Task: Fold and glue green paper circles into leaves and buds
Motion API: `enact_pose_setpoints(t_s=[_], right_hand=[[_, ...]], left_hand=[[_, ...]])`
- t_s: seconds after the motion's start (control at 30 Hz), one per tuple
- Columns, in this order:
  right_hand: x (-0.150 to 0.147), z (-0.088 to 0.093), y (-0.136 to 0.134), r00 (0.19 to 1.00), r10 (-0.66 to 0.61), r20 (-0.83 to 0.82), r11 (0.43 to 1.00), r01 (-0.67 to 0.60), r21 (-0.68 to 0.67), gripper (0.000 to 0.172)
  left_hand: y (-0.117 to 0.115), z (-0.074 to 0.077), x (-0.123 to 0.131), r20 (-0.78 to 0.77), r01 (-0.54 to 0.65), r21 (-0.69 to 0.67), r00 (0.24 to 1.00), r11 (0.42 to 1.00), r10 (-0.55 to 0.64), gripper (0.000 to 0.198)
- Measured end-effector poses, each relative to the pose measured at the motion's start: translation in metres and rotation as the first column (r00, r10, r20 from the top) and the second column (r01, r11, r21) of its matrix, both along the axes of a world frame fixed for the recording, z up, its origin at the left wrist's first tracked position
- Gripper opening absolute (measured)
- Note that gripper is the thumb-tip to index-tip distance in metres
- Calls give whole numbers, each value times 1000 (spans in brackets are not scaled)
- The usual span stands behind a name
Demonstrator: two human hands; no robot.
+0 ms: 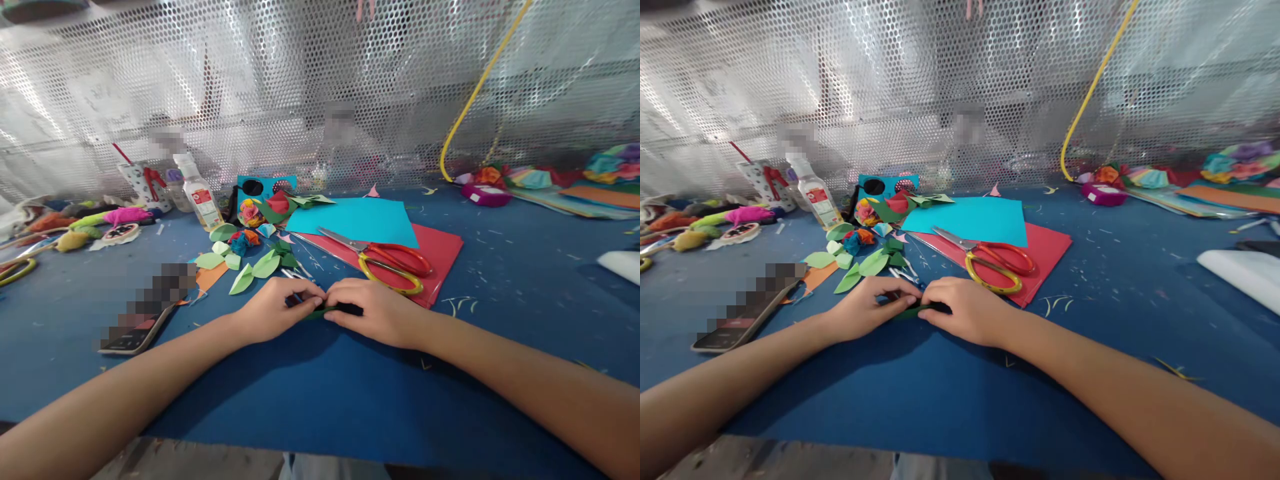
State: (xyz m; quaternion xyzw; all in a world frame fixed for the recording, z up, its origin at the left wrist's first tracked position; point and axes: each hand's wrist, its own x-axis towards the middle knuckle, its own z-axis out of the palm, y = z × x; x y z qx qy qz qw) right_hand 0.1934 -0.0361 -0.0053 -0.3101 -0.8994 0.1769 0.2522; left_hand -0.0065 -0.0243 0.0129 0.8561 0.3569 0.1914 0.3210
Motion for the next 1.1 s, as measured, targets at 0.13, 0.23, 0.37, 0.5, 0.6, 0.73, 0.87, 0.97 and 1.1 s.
enact_pose_setpoints(t_s=[0.13, 0.23, 0.37, 0.5, 0.6, 0.73, 0.87, 0.97, 1.1], right_hand=[[0, 3, -1, 1000, 9, 0, 1000, -9, -18, 16], [-1, 4, -1, 1000, 17, 1, 999, -17, -34, 20], [0, 6, -2, 1000, 27, 5, 999, -27, -42, 25], [0, 6, -2, 999, 34, -2, 998, -34, -45, 26], [0, 6, -2, 999, 35, 4, 998, -35, -46, 27], [0, 6, -2, 999, 38, 18, 998, -37, -49, 26], [0, 7, -3, 999, 40, 15, 998, -39, -49, 27], [0, 7, -3, 999, 41, 10, 998, -41, -53, 27], [1, 7, -3, 999, 43, 22, 998, -41, -55, 26]], left_hand=[[0, 1, 0, -17, 4, 2, 1000, 1000, -4, 24], [-1, 1, 0, -29, 11, 7, 1000, 1000, -10, 25], [-1, 2, 0, -37, 20, 25, 999, 999, -19, 24], [-2, 4, 1, -40, 25, 38, 999, 999, -23, 23], [-3, 4, 1, -37, 28, 34, 999, 999, -27, 23], [-2, 4, 1, -38, 36, 30, 999, 999, -35, 22], [-2, 5, 1, -49, 36, 36, 998, 999, -34, 22], [-2, 5, 0, -56, 35, 38, 998, 999, -33, 22], [-2, 3, 0, -56, 39, 40, 998, 998, -37, 22]])
